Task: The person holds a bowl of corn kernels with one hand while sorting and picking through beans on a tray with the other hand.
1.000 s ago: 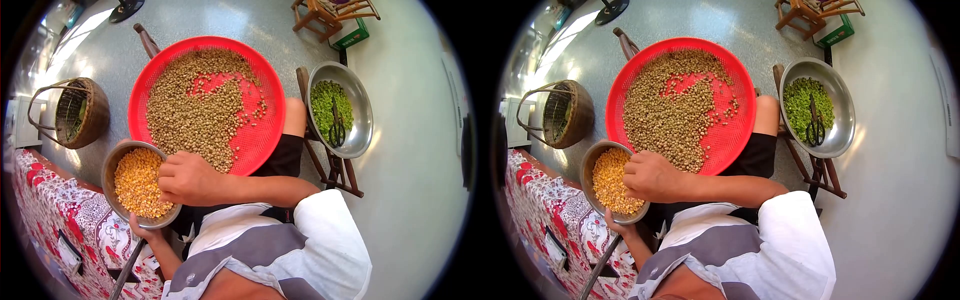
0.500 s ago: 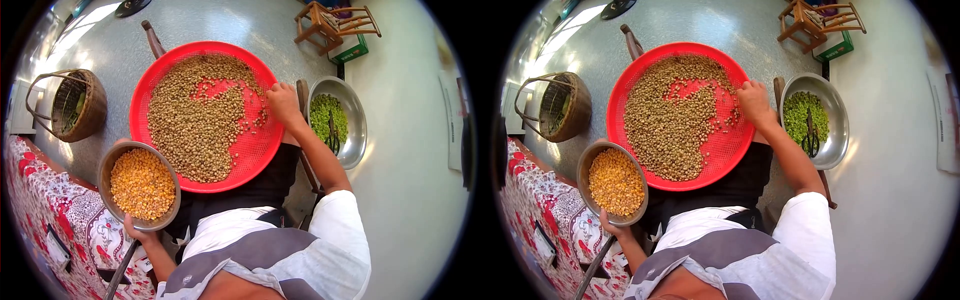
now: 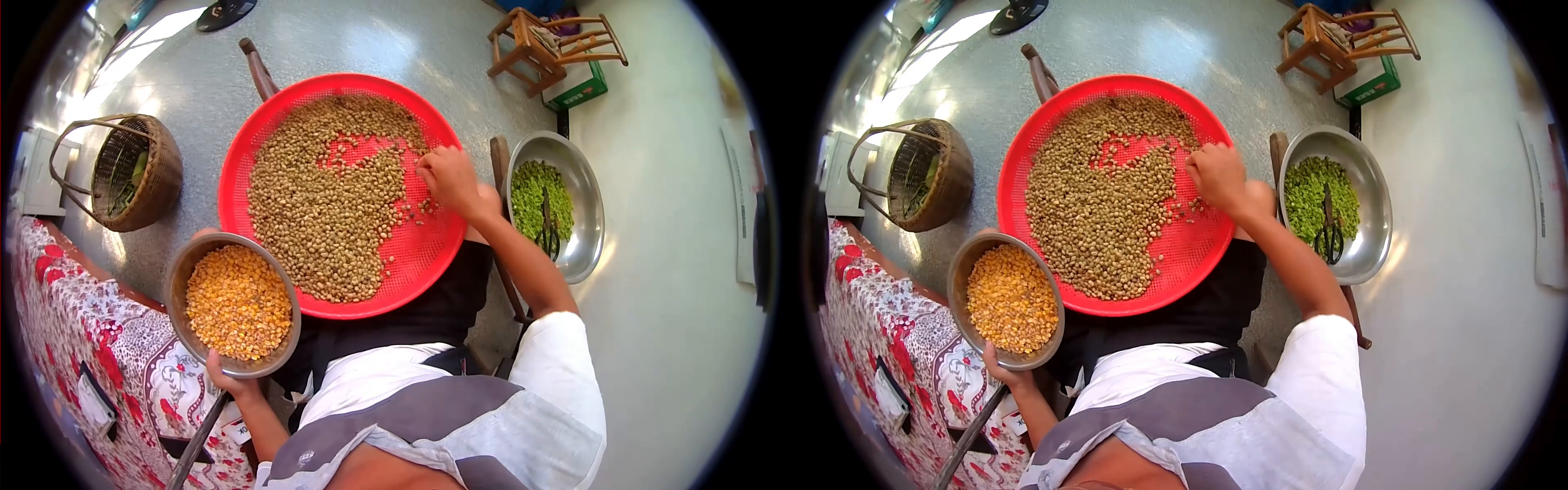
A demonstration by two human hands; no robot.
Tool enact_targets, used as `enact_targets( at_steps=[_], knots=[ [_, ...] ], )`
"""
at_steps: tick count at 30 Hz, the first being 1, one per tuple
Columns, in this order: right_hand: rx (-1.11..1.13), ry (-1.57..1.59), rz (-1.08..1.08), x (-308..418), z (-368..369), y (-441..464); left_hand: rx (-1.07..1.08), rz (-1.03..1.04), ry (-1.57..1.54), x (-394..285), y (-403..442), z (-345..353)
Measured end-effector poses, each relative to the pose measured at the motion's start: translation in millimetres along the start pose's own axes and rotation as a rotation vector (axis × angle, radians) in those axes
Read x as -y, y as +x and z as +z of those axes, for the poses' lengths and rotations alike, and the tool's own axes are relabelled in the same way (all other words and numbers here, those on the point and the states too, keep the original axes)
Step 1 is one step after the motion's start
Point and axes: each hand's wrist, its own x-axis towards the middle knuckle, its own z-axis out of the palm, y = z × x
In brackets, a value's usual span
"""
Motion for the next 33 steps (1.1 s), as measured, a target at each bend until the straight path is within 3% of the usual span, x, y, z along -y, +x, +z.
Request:
enact_targets(
  at_steps=[1, 2, 4, 8, 21, 24, 28, 29, 31, 33],
  knots=[
    [0.061, 0.506, 0.232, 14, -5, -2, 0.006, -0.006, -0.004, 1, 0, -2],
    [0.064, 0.51, 0.225, 20, -4, -5, 0.014, -0.012, -0.006, 0, 0, -4],
    [0.244, 1.933, 0.634, 29, -3, -9, 0.002, -0.016, -0.011, -1, -1, -1],
    [0.412, 2.154, 0.586, 57, -9, -23, 0.009, -0.024, -0.009, -2, -1, -1],
    [0.283, 2.206, 0.584, 92, -8, -32, 0.029, -0.029, -0.03, 0, -2, -2],
    [0.223, 1.941, 0.532, 123, -14, -31, 0.042, -0.023, -0.032, 1, -1, -4],
    [0.401, 1.551, 0.02, 196, -52, -26, 0.028, -0.022, -0.027, 1, -3, 2],
    [0.396, 1.553, 0.019, 204, -48, -23, 0.019, -0.034, -0.028, 1, -3, 2],
    [0.25, 1.238, -0.481, 214, -39, -20, 0.013, -0.044, -0.025, 0, -3, 2],
    [0.213, 1.229, -0.46, 203, -27, -15, 0.013, -0.028, -0.014, 0, -4, 1]
  ],
)
